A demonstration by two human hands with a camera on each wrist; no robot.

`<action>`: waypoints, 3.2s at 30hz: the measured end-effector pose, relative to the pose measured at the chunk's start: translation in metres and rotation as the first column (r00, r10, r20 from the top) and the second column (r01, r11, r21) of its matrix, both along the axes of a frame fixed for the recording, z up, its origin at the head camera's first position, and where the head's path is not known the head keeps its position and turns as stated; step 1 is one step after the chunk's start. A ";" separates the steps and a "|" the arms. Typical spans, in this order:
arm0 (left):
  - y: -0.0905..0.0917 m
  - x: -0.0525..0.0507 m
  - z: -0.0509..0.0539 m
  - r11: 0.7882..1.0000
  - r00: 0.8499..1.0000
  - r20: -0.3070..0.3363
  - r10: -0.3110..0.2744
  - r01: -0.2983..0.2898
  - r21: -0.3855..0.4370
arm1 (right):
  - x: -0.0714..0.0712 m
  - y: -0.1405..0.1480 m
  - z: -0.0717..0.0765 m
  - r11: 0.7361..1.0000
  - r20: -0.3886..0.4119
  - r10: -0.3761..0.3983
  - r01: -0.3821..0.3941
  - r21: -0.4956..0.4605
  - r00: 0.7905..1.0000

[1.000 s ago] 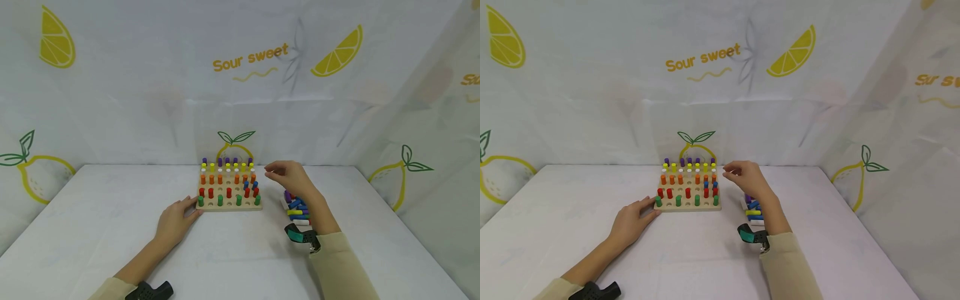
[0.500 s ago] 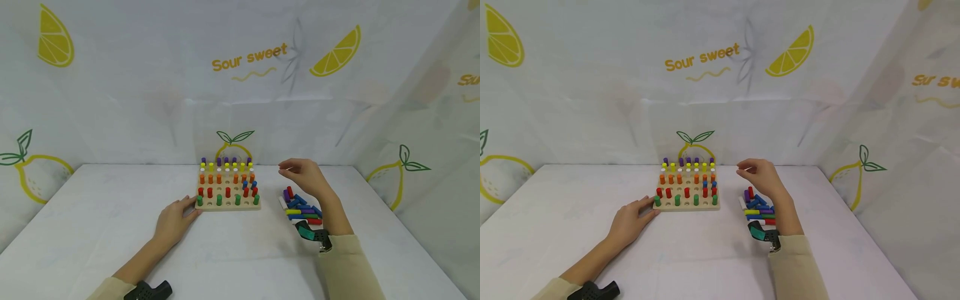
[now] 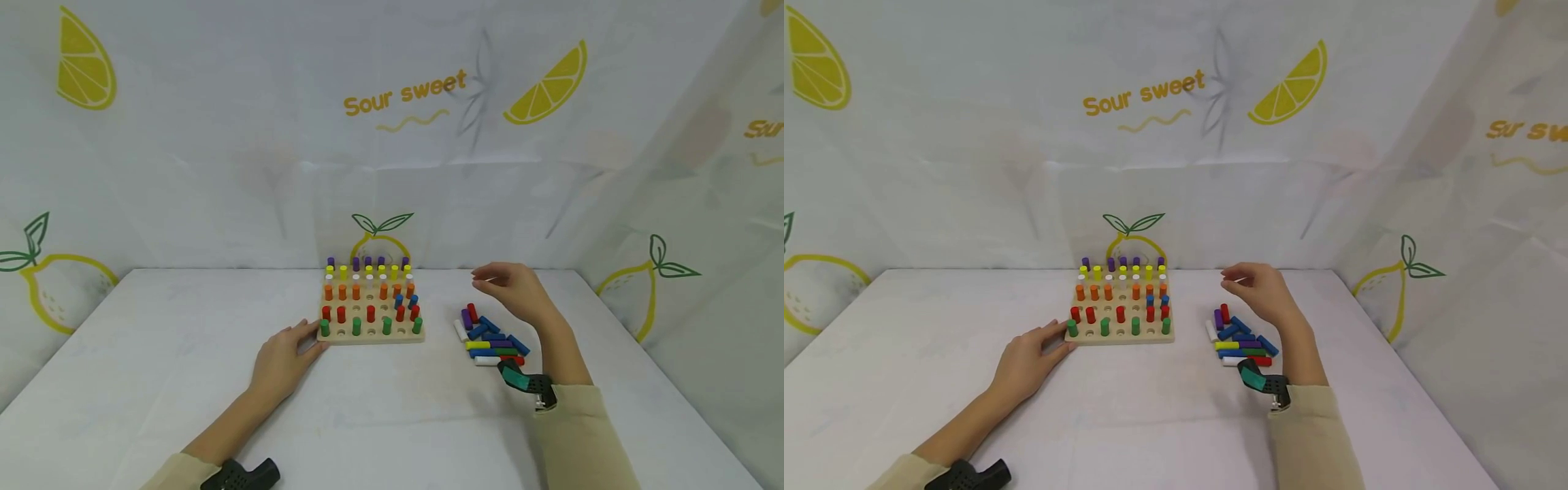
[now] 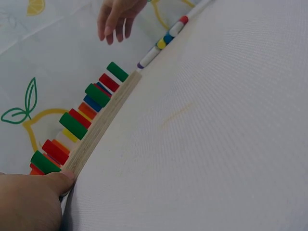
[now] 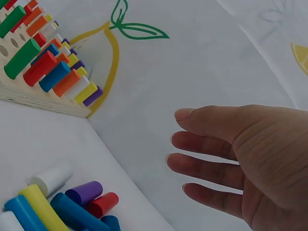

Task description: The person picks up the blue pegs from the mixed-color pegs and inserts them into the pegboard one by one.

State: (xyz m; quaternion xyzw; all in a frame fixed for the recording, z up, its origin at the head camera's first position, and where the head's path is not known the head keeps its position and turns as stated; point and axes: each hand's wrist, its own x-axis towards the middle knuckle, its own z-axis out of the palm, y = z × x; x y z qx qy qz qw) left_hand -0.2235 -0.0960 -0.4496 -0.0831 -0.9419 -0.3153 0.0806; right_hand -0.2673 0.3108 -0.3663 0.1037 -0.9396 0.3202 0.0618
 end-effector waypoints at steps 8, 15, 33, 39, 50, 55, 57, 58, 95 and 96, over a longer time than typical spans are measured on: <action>0.000 -0.001 0.000 1.000 1.000 0.008 0.002 -0.002 -0.004 | 0.004 0.012 -0.004 0.999 0.033 -0.033 0.033 0.002 0.999; 0.001 -0.001 0.000 1.000 1.000 0.016 0.004 -0.004 0.001 | 0.003 0.015 -0.008 0.999 0.083 -0.036 0.036 0.009 0.996; 0.000 0.000 -0.002 1.000 1.000 0.005 0.003 -0.003 0.000 | 0.000 0.031 -0.026 0.999 0.160 -0.031 0.023 0.049 0.987; 0.000 0.000 -0.002 1.000 1.000 -0.004 -0.002 0.002 -0.003 | -0.003 0.032 -0.029 0.998 0.242 -0.003 -0.012 0.060 0.970; 0.000 0.001 -0.002 1.000 1.000 0.001 0.001 -0.001 0.004 | -0.005 0.032 -0.035 0.996 0.297 0.035 -0.057 0.065 0.954; 0.000 0.000 -0.003 1.000 1.000 0.006 0.001 -0.001 0.008 | -0.005 0.030 -0.037 0.996 0.316 0.037 -0.059 0.060 0.948; 0.000 0.000 -0.003 1.000 1.000 0.004 0.001 -0.001 0.006 | -0.005 0.029 -0.038 0.997 0.319 0.034 -0.055 0.057 0.947; 0.000 0.000 -0.003 1.000 1.000 0.000 0.000 0.000 0.007 | -0.005 0.029 -0.039 0.997 0.317 0.034 -0.054 0.057 0.948; 0.000 -0.001 -0.002 1.000 1.000 0.000 0.001 -0.001 -0.009 | -0.008 0.022 -0.044 0.989 0.238 -0.044 0.008 0.148 0.970; 0.000 -0.001 -0.002 1.000 1.000 -0.001 0.001 -0.001 -0.011 | -0.008 0.022 -0.044 0.990 0.236 -0.041 0.008 0.142 0.971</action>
